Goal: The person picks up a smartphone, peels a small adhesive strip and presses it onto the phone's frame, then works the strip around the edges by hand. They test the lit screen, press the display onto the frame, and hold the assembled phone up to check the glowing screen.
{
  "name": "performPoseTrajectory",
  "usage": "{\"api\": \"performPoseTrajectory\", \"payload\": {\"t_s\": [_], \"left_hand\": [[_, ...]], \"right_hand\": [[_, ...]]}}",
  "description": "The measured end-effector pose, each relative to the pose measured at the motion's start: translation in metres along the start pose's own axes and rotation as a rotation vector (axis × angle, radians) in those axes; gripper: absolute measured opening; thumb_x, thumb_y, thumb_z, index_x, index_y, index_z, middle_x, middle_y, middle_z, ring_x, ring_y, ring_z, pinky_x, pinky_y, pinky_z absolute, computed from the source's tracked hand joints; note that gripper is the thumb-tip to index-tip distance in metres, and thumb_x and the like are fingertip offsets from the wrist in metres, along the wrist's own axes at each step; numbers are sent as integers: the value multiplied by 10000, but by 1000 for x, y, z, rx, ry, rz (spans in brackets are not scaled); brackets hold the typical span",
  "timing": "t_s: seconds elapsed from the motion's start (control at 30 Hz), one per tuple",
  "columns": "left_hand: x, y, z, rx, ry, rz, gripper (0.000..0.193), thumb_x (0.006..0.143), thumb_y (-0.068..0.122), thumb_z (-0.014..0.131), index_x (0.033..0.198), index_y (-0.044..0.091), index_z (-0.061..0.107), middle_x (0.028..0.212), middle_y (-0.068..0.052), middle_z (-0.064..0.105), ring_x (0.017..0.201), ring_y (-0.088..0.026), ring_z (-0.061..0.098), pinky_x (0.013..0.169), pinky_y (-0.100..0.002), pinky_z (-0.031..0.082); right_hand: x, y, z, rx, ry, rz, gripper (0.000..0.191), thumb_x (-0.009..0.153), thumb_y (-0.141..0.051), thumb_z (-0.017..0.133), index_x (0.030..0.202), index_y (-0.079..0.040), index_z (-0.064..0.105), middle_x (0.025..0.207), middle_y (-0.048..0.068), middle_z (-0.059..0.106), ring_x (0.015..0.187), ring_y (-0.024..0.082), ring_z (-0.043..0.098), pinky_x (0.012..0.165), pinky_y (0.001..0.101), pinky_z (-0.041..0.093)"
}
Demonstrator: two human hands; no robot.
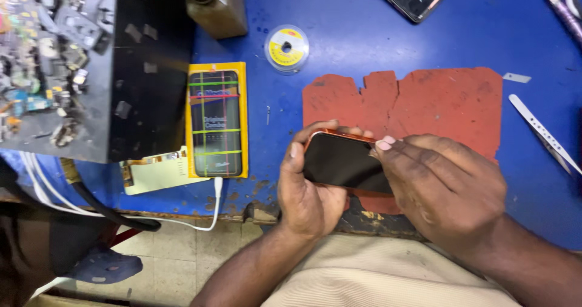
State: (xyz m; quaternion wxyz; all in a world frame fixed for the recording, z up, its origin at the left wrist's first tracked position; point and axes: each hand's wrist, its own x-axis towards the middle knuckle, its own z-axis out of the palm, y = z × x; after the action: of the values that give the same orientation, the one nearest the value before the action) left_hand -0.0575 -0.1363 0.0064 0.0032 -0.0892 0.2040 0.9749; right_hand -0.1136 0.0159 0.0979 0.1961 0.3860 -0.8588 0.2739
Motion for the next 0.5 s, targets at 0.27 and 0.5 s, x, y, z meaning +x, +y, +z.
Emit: {"api": "performPoseTrajectory", "payload": {"t_s": [0.27,0.5], "left_hand": [[-2,0,-4,-17,-79,35,486,1143,402,447,1396,-4,534,1335,-236,631,1331,-412,591,1225,-585,423],[-3,-1,-6,-58,-90,30,479,1146,396,449,1398,2,552,1338,-229,635,1342,-418,589,1230,-593,418]], "right_hand": [[-2,-2,-4,12,-27,81,181,866,55,861,975,36,718,884,126,724,838,266,732,694,346,577],[6,-8,-10,103,-51,236,183,790,35,851,906,28,709,807,133,713,761,257,718,639,340,554]]}}
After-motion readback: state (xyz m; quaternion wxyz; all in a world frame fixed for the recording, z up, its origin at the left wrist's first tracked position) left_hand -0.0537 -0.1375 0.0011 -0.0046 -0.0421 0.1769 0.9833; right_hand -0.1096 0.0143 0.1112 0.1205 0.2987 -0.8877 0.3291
